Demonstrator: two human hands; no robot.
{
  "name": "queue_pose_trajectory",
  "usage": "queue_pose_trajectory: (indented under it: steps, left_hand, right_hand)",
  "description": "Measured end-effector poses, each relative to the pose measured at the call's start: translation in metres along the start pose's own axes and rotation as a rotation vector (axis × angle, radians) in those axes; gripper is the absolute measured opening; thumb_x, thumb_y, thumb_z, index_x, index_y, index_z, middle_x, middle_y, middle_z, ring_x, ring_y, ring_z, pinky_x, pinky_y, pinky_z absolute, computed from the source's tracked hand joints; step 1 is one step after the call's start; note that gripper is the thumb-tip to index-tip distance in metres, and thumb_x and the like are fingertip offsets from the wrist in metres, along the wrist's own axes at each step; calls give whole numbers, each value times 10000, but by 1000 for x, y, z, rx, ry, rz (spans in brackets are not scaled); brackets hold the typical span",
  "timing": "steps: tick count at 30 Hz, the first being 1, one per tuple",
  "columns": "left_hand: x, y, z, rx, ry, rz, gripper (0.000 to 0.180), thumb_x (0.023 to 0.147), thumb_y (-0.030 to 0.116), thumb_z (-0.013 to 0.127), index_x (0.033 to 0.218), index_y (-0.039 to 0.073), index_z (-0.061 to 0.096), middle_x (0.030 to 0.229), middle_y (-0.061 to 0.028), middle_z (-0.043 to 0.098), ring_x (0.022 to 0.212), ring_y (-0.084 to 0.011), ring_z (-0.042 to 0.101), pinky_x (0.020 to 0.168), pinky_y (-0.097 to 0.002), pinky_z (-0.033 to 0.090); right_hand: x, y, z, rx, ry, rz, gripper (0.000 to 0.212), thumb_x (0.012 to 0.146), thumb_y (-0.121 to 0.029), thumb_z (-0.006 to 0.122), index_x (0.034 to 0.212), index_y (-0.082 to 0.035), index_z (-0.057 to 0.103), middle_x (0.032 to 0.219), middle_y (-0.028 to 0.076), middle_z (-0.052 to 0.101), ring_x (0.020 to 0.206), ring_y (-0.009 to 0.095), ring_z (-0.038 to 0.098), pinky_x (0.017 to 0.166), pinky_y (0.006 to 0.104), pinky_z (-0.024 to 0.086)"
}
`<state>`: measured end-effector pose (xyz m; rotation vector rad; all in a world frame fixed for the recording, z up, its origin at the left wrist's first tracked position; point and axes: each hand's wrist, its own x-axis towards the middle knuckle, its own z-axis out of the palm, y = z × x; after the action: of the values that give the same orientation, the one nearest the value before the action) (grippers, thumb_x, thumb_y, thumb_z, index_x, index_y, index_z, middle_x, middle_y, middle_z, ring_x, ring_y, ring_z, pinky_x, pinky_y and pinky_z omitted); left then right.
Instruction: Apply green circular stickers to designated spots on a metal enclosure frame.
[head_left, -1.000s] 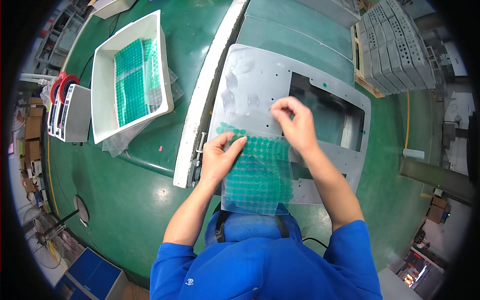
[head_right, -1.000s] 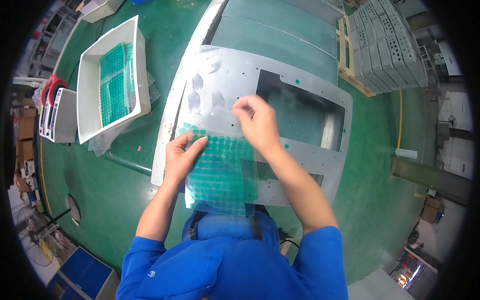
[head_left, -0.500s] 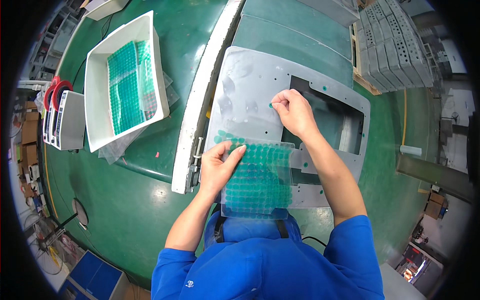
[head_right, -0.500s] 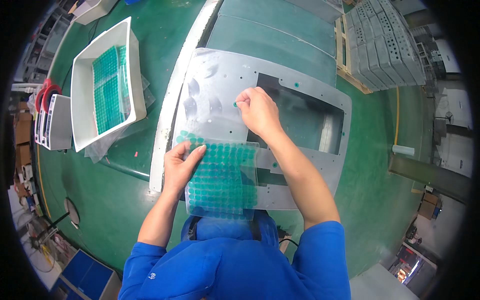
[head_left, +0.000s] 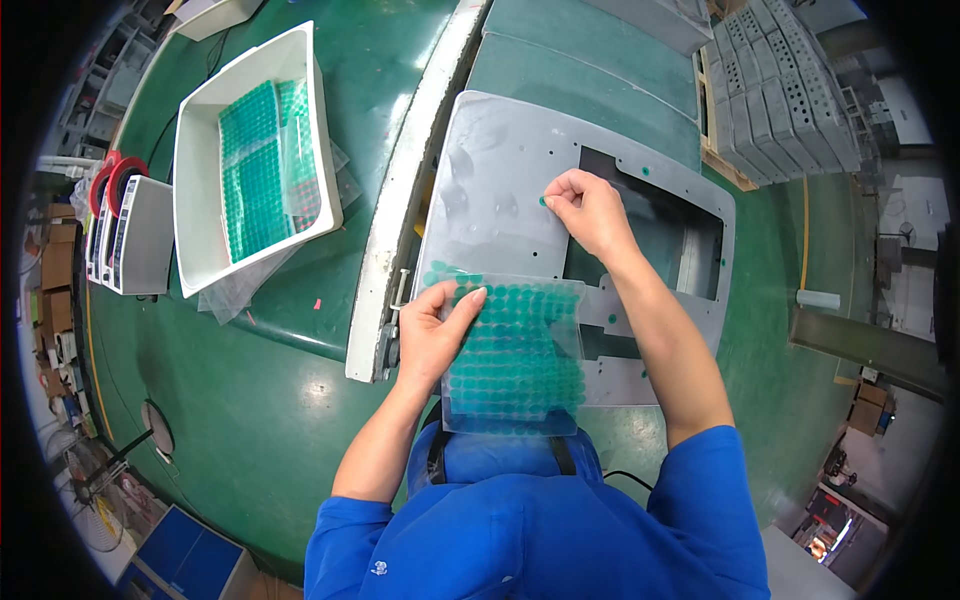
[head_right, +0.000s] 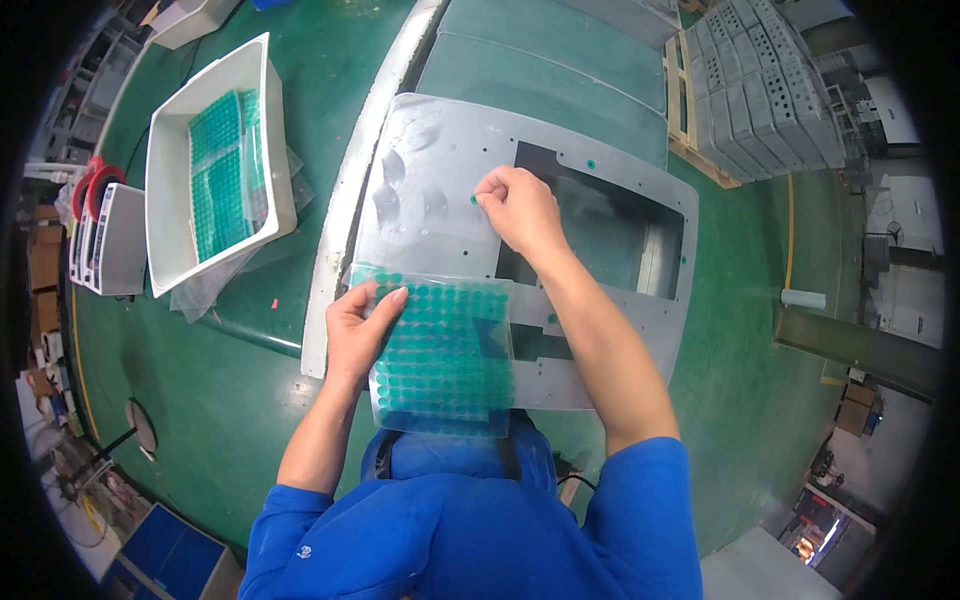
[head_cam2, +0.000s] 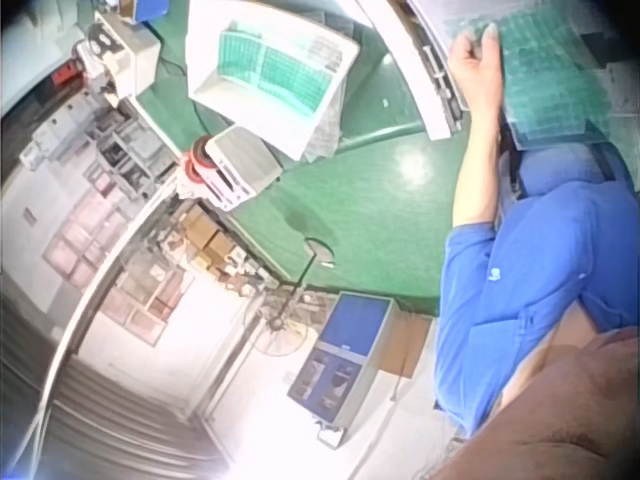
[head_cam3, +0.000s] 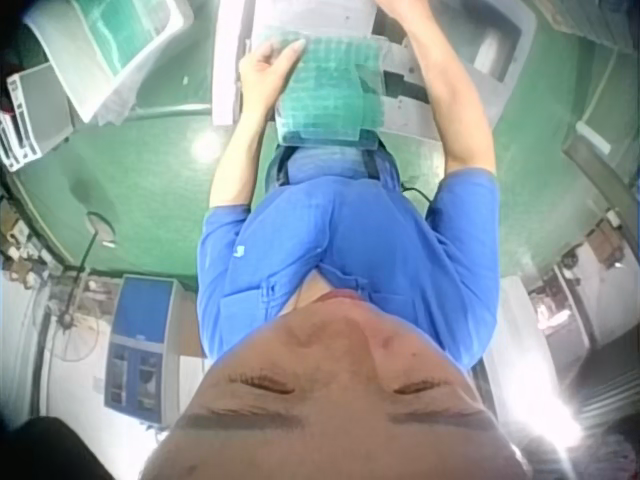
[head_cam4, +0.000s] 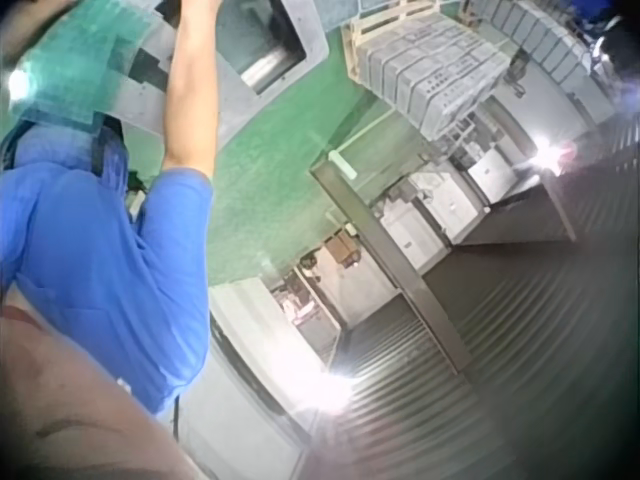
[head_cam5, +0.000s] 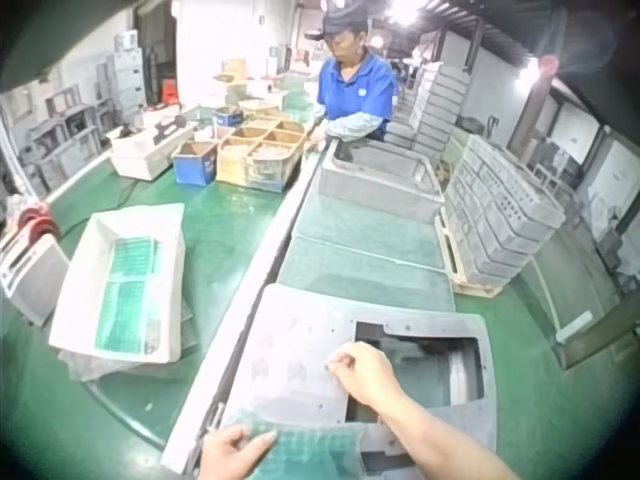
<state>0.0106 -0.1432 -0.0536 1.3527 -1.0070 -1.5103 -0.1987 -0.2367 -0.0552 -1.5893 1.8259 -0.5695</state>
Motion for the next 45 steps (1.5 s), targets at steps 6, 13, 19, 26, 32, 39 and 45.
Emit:
queue_pose_trajectory:
  steps: [6, 13, 19, 26, 32, 39, 45]
  left_hand:
    - [-27, 2, -23, -41, 92, -4, 113, 767, 115, 651, 768, 6, 620, 642, 57, 531, 561, -3, 402, 497, -157, 312]
    - [-71, -7, -69, -137, 237, 77, 83, 771, 65, 632, 822, 0, 624, 701, 20, 576, 596, -23, 470, 530, -157, 361]
    - [-102, -55, -117, -198, 287, 114, 50, 771, 55, 627, 792, 14, 611, 715, 21, 570, 600, -32, 473, 545, -154, 366]
    - [-106, -105, -98, -94, 194, 167, 103, 751, 49, 628, 833, -13, 614, 818, -8, 589, 691, -52, 472, 625, -184, 369]
    - [-82, -70, -59, -176, 59, 523, 125, 676, -55, 593, 797, -26, 609, 1092, -211, 546, 1066, -283, 483, 857, -315, 373]
    - [73, 112, 21, 30, 314, 708, 138, 780, 57, 568, 888, -26, 591, 774, -15, 563, 675, -78, 484, 602, -196, 383]
    - [230, 213, 69, -8, 48, 747, 130, 819, 100, 580, 894, -3, 607, 829, -14, 596, 718, -60, 516, 636, -191, 404]
  right_hand:
    - [17, 6, -5, 87, -74, 92, 221, 605, -151, 718, 760, -70, 582, 653, 13, 525, 595, 126, 511, 552, 265, 420]
    - [0, 16, -10, -107, 178, 153, 159, 649, -186, 687, 749, -120, 583, 757, 34, 595, 722, 180, 569, 646, 310, 435]
    - [-128, 2, -10, 30, 20, -260, 171, 764, -175, 583, 857, -32, 572, 828, 101, 587, 774, 244, 562, 687, 331, 447]
    - [-188, 15, 17, -451, -89, -356, 329, 753, -337, 587, 861, -27, 561, 833, 121, 592, 873, 293, 513, 762, 372, 413]
    - [-137, -41, -56, -444, -298, -193, 402, 770, -420, 555, 728, -23, 601, 693, 185, 590, 703, 339, 560, 652, 416, 439]
    - [-43, 7, -306, -43, 396, -416, 389, 826, -356, 529, 1081, -62, 545, 1081, 113, 555, 1004, 210, 517, 871, 341, 374]
    - [13, 117, -328, 419, 525, -244, 338, 806, -240, 560, 1109, -93, 547, 1145, 96, 524, 1081, 187, 460, 920, 296, 334]
